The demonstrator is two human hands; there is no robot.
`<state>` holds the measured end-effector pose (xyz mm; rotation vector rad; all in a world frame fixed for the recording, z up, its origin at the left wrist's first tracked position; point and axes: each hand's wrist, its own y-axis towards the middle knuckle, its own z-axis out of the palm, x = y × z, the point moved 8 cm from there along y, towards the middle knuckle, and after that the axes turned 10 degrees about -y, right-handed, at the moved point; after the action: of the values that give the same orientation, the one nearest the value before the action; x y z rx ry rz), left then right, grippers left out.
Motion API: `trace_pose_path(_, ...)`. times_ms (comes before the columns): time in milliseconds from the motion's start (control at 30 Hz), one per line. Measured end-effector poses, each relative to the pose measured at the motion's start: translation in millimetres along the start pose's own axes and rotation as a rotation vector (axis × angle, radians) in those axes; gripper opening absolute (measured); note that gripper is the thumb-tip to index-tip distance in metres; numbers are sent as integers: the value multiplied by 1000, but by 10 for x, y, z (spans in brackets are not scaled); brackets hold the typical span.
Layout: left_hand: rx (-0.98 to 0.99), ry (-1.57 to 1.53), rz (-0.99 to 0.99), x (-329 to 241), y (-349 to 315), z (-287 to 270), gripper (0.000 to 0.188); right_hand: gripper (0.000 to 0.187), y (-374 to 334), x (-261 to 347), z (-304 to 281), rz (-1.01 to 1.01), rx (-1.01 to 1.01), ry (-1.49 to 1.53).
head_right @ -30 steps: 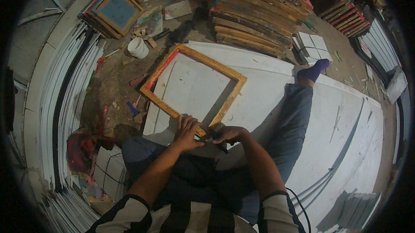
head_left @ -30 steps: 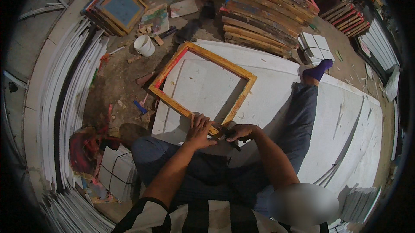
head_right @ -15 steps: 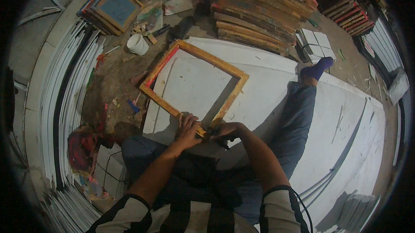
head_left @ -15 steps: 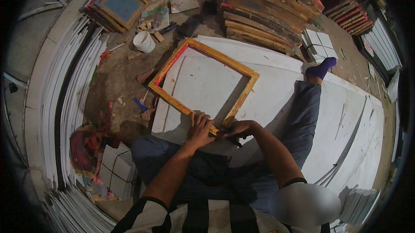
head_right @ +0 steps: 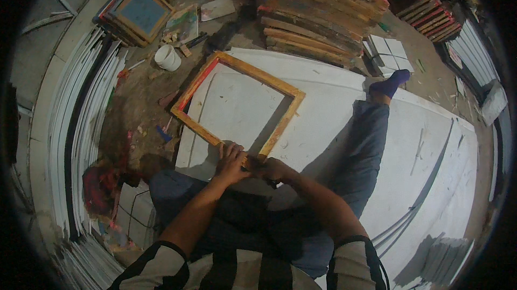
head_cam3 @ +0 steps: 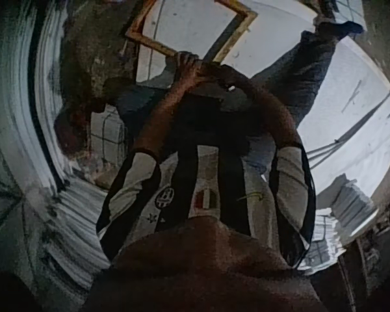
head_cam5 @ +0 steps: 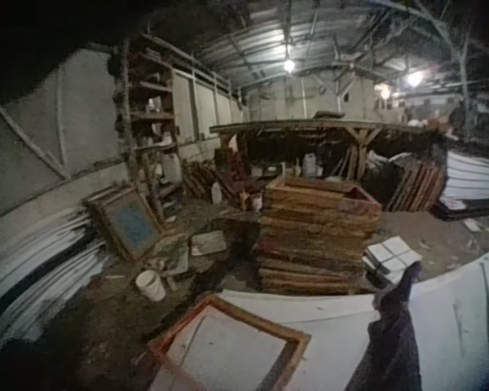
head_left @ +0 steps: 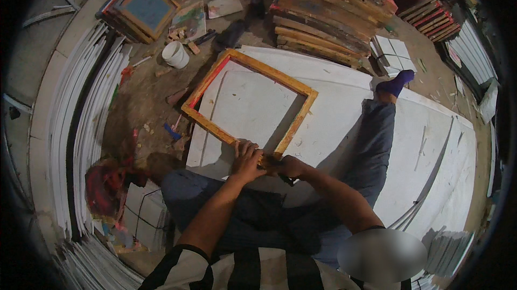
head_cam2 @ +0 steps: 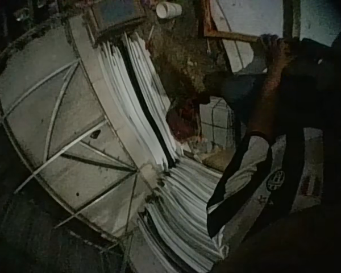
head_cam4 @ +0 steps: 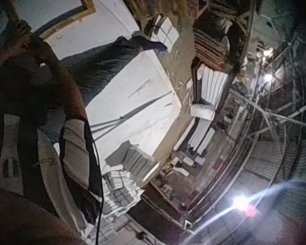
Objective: The person sits on the floor and uses pliers to trim and scrape excess material from the edges of a rectangular wooden frame. The person repeatedly adjusts their grip and works along the frame's perimeter.
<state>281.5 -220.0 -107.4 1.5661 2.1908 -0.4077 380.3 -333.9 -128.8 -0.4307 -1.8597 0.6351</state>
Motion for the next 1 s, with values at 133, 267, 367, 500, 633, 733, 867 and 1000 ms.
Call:
trace_pose_path(133, -10, 31, 24, 115, -58, 59, 72, 34, -176, 390, -13, 76, -2, 205)
trace_pose_path(267, -40, 194, 1, 189, -36, 156, 70, 42, -247, 455, -145, -33, -68, 291)
trace_pose_path(367, -27, 109, 44, 148, -21, 36, 72, 49, -423, 157, -195, 1, -24, 353)
trace_pose_path(500, -26, -10, 50, 32, 20, -109, 69, 56, -399, -281, 98, 73, 160, 232)
trace_pose_path(633, -18, -35, 59, -14, 83, -95, 70, 60, -244, -662, 305, -27, 206, 122)
trace_pose_path(733, -33, -20, 32, 83, -6, -91, 71, 61, -350, -387, 312, 84, 265, 202)
trace_pose_path(867, -20, -14, 33, 95, 13, -31, 71, 60, -323, -381, 284, 108, 281, 157)
trace_pose_path(1000, -63, -32, 52, 20, 29, -85, 71, 57, -124, -594, 242, 82, 227, -87)
